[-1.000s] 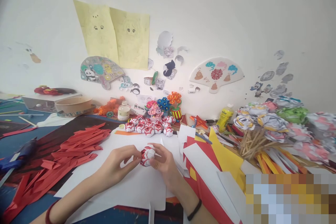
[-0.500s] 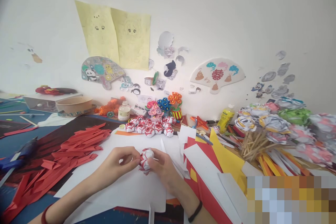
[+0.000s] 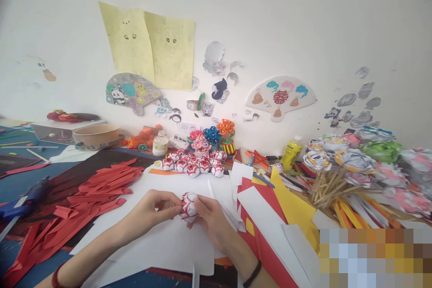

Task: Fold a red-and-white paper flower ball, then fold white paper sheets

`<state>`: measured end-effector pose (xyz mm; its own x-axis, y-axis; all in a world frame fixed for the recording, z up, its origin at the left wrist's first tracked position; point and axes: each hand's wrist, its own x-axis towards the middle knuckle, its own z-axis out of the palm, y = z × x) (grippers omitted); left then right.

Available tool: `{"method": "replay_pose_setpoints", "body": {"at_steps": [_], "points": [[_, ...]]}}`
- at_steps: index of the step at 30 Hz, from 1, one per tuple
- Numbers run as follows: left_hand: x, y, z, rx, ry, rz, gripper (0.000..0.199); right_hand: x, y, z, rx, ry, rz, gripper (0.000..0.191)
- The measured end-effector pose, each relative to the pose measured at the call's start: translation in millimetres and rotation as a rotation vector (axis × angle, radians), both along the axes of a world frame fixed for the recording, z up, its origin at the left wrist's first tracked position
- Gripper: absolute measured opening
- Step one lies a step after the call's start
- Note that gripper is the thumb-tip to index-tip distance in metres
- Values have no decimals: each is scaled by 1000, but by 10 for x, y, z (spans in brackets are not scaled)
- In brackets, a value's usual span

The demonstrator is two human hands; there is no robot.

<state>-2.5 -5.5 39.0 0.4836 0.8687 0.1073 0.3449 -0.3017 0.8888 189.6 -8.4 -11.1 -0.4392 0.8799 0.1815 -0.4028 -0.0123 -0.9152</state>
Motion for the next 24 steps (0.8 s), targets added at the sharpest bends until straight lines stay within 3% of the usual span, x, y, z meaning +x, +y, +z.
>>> {"method": "replay_pose_setpoints", "body": {"at_steps": [4, 12, 24], "points": [[22, -21, -14, 105, 19, 21, 29, -4, 5, -1, -4, 11, -2, 38], [33, -8, -39, 54, -16, 13, 30, 1, 8, 0, -12, 30, -41, 36], [27, -15, -31, 192, 85, 105, 19, 0, 10, 10, 13, -53, -120, 43]]}}
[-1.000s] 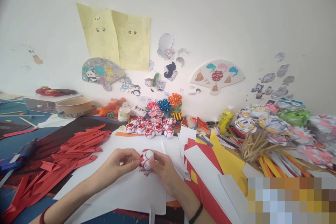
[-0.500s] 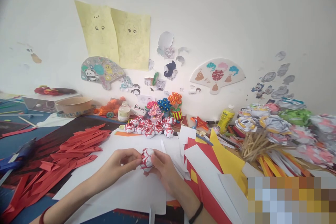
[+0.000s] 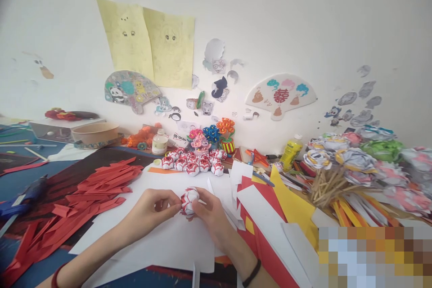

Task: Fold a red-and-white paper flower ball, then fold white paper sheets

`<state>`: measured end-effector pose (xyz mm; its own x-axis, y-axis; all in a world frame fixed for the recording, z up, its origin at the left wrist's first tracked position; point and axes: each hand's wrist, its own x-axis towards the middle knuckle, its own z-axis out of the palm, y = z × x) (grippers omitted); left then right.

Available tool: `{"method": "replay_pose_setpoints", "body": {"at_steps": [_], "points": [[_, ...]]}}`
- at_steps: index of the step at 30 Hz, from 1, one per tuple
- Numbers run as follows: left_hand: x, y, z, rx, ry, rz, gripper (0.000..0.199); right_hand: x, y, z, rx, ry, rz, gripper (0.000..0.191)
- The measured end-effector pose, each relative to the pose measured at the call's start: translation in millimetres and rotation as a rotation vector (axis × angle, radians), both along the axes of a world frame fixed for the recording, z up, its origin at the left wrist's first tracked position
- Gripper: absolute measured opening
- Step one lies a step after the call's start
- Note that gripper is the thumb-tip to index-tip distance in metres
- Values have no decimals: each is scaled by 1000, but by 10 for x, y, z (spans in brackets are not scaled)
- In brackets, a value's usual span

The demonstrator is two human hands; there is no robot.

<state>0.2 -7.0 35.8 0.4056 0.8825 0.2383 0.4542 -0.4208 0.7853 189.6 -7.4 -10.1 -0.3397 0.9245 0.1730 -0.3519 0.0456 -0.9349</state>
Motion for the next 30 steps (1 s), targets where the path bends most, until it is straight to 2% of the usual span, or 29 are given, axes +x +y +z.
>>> {"method": "replay_pose_setpoints", "body": {"at_steps": [6, 11, 14, 20, 27, 30], "points": [[7, -52, -64, 216, 77, 62, 16, -9, -26, -27, -6, -71, -70, 48], [16, -64, -155, 408, 103, 79, 17, -29, -61, -18, 22, -30, -64, 39], [13, -53, -140, 389, 79, 70, 17, -26, -56, -10, 29, -26, -76, 37], [8, -23, -80, 199, 27, 94, 14, -4, -28, -13, 48, -30, -87, 38], [14, -36, -158, 368, 41, 89, 15, -27, -63, 17, 49, 7, -57, 38], [14, -54, -167, 389, 48, 83, 16, -29, -67, 25, 49, 10, -45, 38]]}}
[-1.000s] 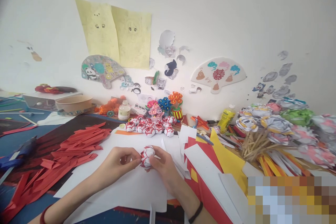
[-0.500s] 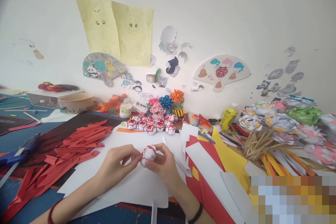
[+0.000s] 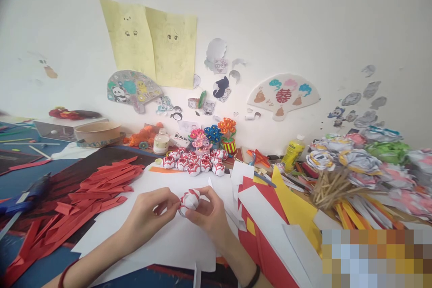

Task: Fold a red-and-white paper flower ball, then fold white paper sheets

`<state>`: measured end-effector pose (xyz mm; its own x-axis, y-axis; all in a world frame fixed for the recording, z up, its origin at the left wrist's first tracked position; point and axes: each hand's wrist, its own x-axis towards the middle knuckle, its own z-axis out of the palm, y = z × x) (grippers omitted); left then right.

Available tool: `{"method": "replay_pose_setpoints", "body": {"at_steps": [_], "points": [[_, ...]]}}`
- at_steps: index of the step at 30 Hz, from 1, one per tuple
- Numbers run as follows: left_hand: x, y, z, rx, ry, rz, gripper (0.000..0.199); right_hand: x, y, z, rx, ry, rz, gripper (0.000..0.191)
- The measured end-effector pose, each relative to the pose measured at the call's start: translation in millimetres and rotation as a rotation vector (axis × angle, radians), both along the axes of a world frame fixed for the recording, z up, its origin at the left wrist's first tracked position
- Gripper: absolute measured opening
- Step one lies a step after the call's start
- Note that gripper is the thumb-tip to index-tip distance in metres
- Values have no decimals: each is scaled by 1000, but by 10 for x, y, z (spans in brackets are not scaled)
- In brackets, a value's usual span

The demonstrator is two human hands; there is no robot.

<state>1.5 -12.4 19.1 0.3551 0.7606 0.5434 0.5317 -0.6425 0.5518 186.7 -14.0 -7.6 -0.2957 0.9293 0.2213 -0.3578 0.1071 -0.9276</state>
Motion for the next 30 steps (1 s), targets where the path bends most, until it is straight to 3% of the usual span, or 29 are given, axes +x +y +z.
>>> {"method": "replay_pose_setpoints", "body": {"at_steps": [6, 10, 13, 18, 30], "points": [[2, -8, 13, -30, -24, -1, 17, 12, 22, -17, 3, 4, 2, 36], [-1, 51, 60, -299, -142, -39, 18, 29, 52, -49, 6, -8, 13, 36], [-9, 100, 100, -531, -279, -169, 24, 39, 63, -51, 16, -1, 19, 39], [-31, 115, 129, -716, -378, -255, 30, 49, 61, -32, 40, 33, 65, 39], [-55, 50, 208, -617, -252, -345, 31, 60, 53, -44, -24, 138, 177, 42]]}}
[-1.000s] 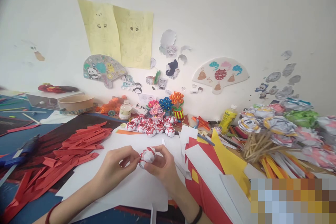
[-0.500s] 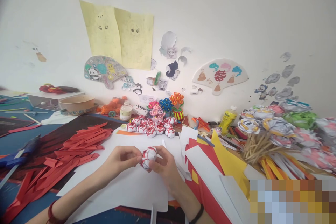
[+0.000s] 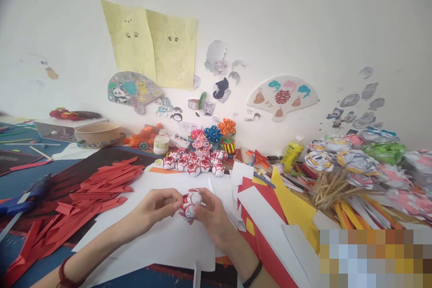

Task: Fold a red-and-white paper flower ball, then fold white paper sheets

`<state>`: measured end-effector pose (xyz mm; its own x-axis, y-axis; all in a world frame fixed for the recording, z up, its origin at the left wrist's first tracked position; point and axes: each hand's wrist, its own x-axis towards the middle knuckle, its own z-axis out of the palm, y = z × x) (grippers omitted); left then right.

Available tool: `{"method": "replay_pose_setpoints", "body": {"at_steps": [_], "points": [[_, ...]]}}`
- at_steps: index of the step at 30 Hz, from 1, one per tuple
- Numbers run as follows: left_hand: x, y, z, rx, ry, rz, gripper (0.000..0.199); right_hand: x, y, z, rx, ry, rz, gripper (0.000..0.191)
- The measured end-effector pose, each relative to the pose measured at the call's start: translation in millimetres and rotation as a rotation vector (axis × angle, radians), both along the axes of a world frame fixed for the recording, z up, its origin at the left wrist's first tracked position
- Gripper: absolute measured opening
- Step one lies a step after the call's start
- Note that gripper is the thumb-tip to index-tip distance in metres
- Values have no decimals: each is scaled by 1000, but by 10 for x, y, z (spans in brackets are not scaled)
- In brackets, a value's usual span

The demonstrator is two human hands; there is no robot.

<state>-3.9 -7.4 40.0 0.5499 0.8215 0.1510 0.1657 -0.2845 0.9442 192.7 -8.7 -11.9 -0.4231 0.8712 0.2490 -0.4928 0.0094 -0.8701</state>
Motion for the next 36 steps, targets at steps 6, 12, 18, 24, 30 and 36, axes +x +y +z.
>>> {"method": "replay_pose_setpoints", "body": {"at_steps": [6, 12, 18, 24, 30, 36], "points": [[-7, 20, -25, 98, 64, 24, 30, 1, 19, -7, -20, -11, -2, 43], [-27, 43, -50, 107, 84, 58, 31, -4, -2, 5, -16, -41, -34, 43], [-18, 52, -48, 109, 93, 70, 30, -14, 1, 22, 10, -70, -80, 42], [-11, 39, -50, 124, 107, 90, 30, -6, -2, 37, 44, -96, -127, 40], [-14, 50, -59, 132, 116, 98, 30, -6, -6, 53, 31, -99, -154, 40], [13, 17, -21, 217, 183, 166, 26, -15, -10, 58, 20, -109, -179, 41]]}}
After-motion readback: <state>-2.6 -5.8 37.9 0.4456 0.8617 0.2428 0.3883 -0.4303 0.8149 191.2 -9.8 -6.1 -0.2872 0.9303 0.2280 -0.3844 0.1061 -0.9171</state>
